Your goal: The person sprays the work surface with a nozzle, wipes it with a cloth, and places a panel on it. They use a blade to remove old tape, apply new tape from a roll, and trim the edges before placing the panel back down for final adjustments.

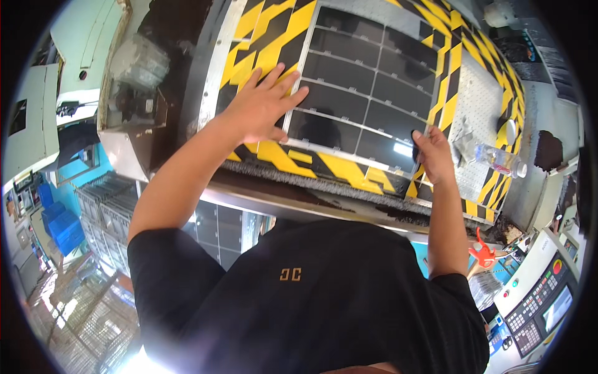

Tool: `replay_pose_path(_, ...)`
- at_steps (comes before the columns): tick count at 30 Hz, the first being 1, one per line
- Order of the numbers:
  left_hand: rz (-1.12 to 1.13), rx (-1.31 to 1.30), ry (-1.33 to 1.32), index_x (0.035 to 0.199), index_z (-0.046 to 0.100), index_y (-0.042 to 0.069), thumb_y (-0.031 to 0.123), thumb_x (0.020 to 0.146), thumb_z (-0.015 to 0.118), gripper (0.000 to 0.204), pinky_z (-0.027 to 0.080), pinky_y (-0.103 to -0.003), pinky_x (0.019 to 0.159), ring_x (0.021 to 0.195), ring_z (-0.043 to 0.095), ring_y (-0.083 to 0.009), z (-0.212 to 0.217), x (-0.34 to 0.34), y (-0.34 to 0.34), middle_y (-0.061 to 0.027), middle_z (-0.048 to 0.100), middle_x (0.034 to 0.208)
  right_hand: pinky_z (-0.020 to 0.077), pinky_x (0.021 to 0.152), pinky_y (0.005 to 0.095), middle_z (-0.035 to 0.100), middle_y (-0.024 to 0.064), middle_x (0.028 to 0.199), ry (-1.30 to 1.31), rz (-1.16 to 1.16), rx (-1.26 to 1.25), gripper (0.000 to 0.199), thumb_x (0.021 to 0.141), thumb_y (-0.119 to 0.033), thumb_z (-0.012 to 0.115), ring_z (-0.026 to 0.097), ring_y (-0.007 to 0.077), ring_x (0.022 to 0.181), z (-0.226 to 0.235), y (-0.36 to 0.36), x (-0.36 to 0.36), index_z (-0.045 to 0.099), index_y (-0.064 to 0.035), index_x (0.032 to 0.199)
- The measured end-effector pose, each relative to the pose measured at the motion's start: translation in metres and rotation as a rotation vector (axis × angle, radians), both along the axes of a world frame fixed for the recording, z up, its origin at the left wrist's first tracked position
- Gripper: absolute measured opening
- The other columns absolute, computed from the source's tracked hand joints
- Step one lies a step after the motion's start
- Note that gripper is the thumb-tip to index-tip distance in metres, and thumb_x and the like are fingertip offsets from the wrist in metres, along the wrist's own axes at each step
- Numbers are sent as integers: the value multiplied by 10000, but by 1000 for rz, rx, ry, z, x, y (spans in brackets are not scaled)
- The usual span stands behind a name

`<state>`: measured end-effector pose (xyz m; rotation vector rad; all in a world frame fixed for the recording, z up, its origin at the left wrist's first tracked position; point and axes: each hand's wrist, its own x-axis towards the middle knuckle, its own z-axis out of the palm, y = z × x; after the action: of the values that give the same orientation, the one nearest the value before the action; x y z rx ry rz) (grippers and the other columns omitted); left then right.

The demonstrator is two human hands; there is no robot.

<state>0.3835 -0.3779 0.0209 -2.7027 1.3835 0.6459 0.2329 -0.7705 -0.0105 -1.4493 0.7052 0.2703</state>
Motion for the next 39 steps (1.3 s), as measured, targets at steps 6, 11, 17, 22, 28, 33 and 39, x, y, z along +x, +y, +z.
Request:
replay_pose_path(6,15,-22,44,1586,292,222,450,715,863,1066,140,-526,1247,1560,112,-344,8,1,-3,-124,140,1687,379,498,199,657,-11,780,-3,-22,3,209,941,-139,721,497,43,547,3,3,-4,589,-59,1081)
replay_pose_path(11,-2,16,62,1606,237,243,471,746,843,1077,126,-537,1248,1561,112,-346,11,5,-6,-123,143,1689,377,483,192,610,-49,748,6,1,-4,236,919,-190,756,505,35,556,10,6,0,572,-98,1036)
replay_pose_path(17,-5,38,83,1613,215,254,487,739,843,1101,117,-540,1252,1562,102,-343,10,8,-8,-110,134,1692,376,484,185,639,-38,763,9,-3,16,204,934,-162,735,517,29,560,10,5,1,570,-99,1035)
replay_pose_path(22,-6,42,83,1612,221,255,492,738,843,1099,117,-539,1252,1563,100,-338,9,9,-8,-101,133,1694,377,486,181,649,-38,776,8,-1,18,200,937,-157,730,524,23,574,6,3,-1,576,-94,1047)
replay_pose_path(28,1,40,89,1610,232,254,480,734,849,1095,119,-534,1254,1563,103,-333,10,9,-8,-97,138,1694,383,490,187,658,-22,770,0,-23,14,175,950,-117,704,499,26,546,5,3,-1,615,-58,1087)
replay_pose_path(33,27,8,100,1598,269,255,445,670,892,1134,123,-497,1259,1564,100,-321,12,9,-10,-76,135,1697,389,489,192,659,-20,771,10,-45,12,175,945,-108,703,505,31,547,9,7,2,613,-58,1087)
replay_pose_path(39,47,47,135,1597,273,249,431,675,897,1127,127,-513,1257,1564,100,-320,20,10,-15,-70,133,1697,429,500,218,653,55,846,56,-138,-52,338,913,-171,736,539,83,581,23,8,-3,565,16,1137)
